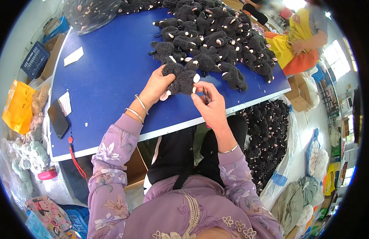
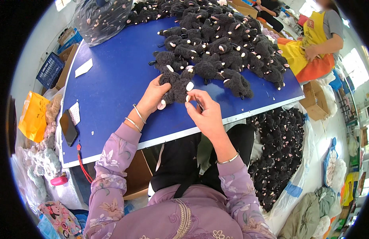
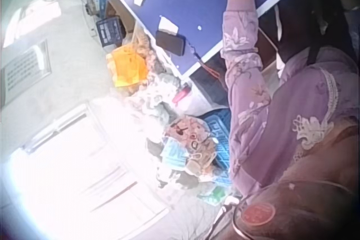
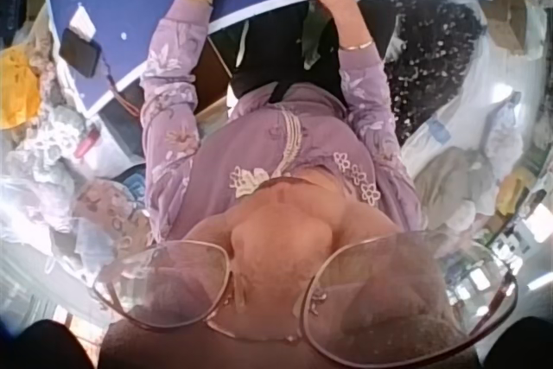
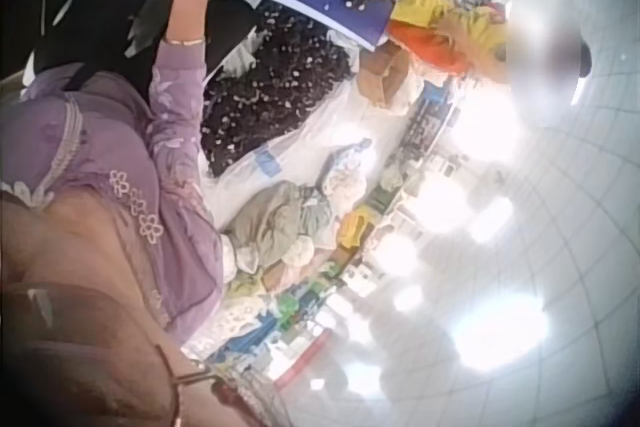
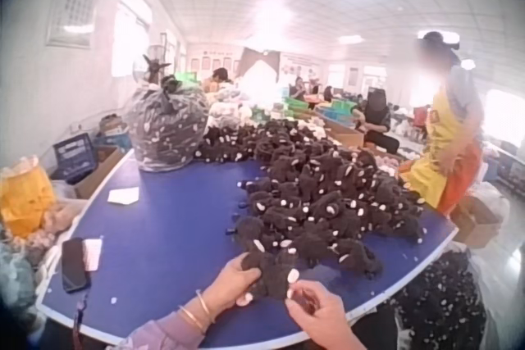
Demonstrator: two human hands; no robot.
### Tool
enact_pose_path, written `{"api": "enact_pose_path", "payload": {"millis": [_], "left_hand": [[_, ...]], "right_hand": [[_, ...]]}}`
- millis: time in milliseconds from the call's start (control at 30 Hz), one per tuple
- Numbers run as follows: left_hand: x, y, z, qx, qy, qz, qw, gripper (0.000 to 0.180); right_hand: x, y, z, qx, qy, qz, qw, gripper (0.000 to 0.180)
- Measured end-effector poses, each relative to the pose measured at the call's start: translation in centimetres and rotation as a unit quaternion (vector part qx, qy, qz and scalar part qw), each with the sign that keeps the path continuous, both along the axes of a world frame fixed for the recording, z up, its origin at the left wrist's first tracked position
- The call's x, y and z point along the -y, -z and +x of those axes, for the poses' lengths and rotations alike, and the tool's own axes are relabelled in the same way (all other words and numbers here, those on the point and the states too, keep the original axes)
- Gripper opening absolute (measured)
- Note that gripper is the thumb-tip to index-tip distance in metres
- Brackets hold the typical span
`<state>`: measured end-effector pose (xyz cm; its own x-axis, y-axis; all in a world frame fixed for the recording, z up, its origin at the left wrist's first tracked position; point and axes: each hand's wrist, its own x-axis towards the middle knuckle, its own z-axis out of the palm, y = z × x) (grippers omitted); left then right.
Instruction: The person trims excess threads and loose fibers from small black stuffed animals using scissors. They handle each item one at a time, rotate it to access different sides, and place the finished pieces on the table.
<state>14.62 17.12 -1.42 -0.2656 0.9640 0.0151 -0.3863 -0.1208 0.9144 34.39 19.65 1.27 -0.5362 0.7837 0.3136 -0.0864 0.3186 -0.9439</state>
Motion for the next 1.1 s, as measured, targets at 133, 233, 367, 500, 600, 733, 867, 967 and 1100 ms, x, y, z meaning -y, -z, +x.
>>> {"api": "enact_pose_path", "payload": {"millis": [133,233,367,500,600,733,867,967,1100], "left_hand": [[-0.1,0.4,-0.1,-0.023,-0.007,-0.009,1.0,0.028],[0.0,0.4,-0.4,-0.059,-0.027,-0.018,0.998,0.026],[0.2,-1.1,-1.6,-0.06,-0.103,-0.025,0.993,0.02],[1.3,-2.5,-1.2,-0.081,-0.035,-0.048,0.995,0.023],[2.0,-4.0,-1.4,-0.077,-0.008,-0.03,0.997,0.026],[1.7,-3.6,-0.8,-0.126,0.058,-0.027,0.99,0.036],[1.6,-3.5,-0.1,-0.177,0.16,-0.038,0.97,0.037],[1.6,-3.9,0.2,-0.173,0.166,-0.048,0.97,0.034],[1.1,-3.2,-0.2,-0.121,0.107,0.013,0.987,0.039]], "right_hand": [[0.2,-1.0,-0.5,0.055,0.01,0.072,0.996,0.019],[0.2,-1.2,-0.7,0.093,0.045,0.123,0.987,0.016],[-0.2,-0.1,-0.1,0.153,0.06,0.131,0.978,0.018],[-0.6,0.3,0.7,0.124,0.027,0.049,0.991,0.019],[-2.9,-0.9,2.1,0.091,0.045,-0.063,0.993,0.018],[-3.8,-2.4,1.6,0.042,0.052,-0.158,0.985,0.028],[-4.1,-2.4,0.0,0.075,-0.045,-0.055,0.995,0.04],[-4.4,-1.8,-0.6,0.086,-0.038,-0.079,0.992,0.022],[-5.7,-1.5,0.3,-0.011,-0.011,-0.142,0.99,0.012]]}}
